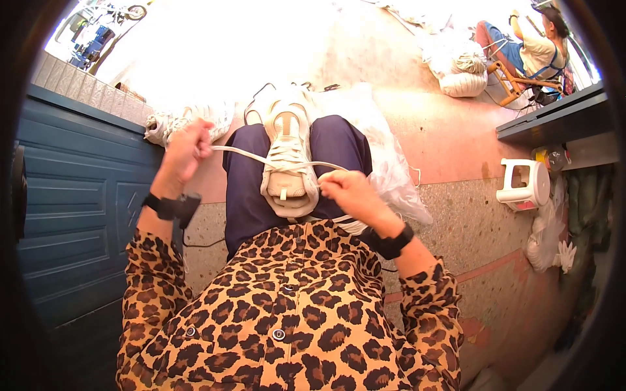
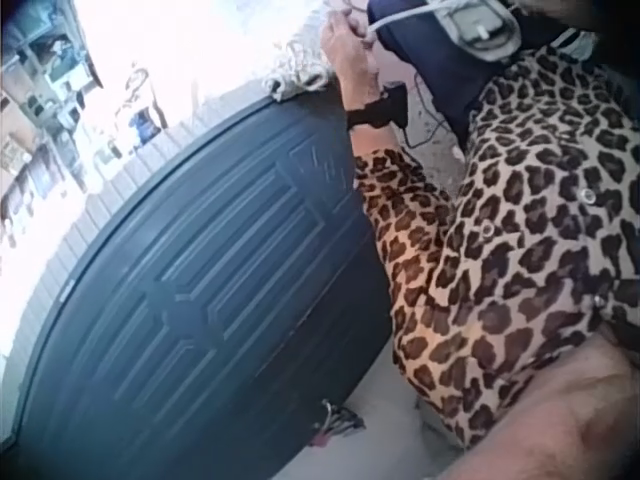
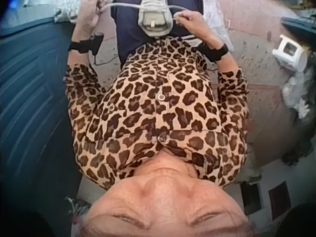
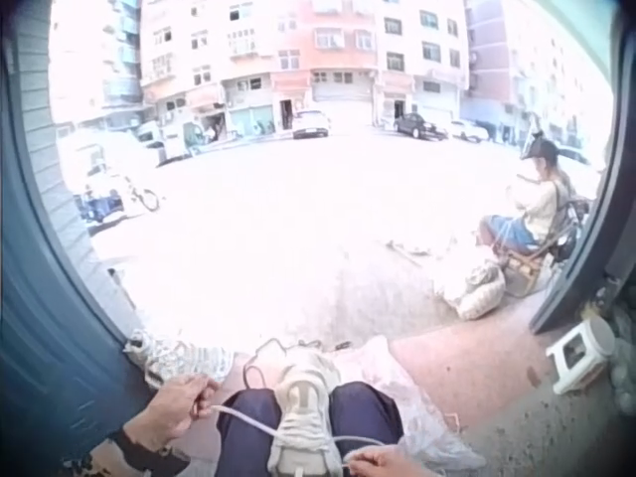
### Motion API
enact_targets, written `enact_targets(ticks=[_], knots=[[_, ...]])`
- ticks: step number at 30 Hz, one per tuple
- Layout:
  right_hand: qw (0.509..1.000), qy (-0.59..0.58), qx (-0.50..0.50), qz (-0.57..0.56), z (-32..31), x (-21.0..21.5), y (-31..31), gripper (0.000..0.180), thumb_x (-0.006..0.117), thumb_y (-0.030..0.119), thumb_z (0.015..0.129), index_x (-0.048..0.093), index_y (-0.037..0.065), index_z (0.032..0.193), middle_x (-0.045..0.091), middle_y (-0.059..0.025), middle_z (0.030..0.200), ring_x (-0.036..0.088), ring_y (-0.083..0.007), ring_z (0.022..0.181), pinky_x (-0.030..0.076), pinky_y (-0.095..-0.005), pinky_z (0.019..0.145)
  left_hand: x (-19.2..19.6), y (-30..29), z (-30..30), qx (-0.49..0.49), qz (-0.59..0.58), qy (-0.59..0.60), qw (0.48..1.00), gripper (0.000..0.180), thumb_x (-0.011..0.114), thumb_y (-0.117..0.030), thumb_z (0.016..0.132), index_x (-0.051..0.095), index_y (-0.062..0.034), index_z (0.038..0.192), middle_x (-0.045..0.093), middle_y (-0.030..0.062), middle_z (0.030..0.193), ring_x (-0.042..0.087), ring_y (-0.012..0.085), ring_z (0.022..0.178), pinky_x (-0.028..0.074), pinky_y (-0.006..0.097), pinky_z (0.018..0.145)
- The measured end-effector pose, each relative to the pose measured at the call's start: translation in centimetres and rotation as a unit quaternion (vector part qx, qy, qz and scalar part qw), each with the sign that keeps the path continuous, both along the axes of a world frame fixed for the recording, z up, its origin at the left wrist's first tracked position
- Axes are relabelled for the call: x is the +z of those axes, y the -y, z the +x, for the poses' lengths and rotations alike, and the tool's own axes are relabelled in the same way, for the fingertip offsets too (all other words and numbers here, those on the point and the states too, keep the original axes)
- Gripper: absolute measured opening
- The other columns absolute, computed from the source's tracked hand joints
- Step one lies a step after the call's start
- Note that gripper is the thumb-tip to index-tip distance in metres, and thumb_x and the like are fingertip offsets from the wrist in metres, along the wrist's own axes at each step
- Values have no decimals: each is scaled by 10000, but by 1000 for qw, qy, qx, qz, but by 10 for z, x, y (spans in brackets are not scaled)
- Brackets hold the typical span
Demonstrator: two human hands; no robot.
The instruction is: The recorder is lacing a pair of white athletic shoes in a shoe manufacturing environment.
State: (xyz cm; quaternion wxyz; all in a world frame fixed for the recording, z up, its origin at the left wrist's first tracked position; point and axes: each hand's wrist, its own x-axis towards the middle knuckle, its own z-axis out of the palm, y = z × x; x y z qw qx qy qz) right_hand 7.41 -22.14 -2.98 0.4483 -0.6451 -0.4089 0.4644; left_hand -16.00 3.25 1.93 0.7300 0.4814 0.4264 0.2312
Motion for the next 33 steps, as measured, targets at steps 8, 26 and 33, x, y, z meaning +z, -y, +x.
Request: enact_targets(ticks=[8, 26, 33], knots=[[985, 151, -73, 51, -23, -15, -17, 180, 487, 124, 859, 592, -19, 827, 598, -192, 764, 582, -343, 751, 447, -383, 674, -57, 86, 25, -64, 133, -45, 988, 149, 446, -14, 850, 543, 8, 960, 571, 51, 861, 534, 134, 784, 455, 262, 743], [843, 503, -70, 179, -41, 8, -23, 132, 610, 153, 787, 619, 71, 890, 583, -57, 862, 529, -210, 831, 391, -335, 716, -45, 76, -11, -250, 688, -158, 663, 184, 549, 0, 777, 565, 31, 958, 590, 152, 919, 573, 284, 878, 487, 338, 770], [861, 453, -27, 229, -60, 22, -40, 92, 637, 122, 748, 613, 62, 813, 557, -55, 834, 515, -222, 814, 391, -345, 726, -47, 84, 1, -178, 506, -144, 832, 224, 594, 10, 804, 556, 22, 1025, 628, 118, 803, 631, 213, 728, 500, 283, 677]])
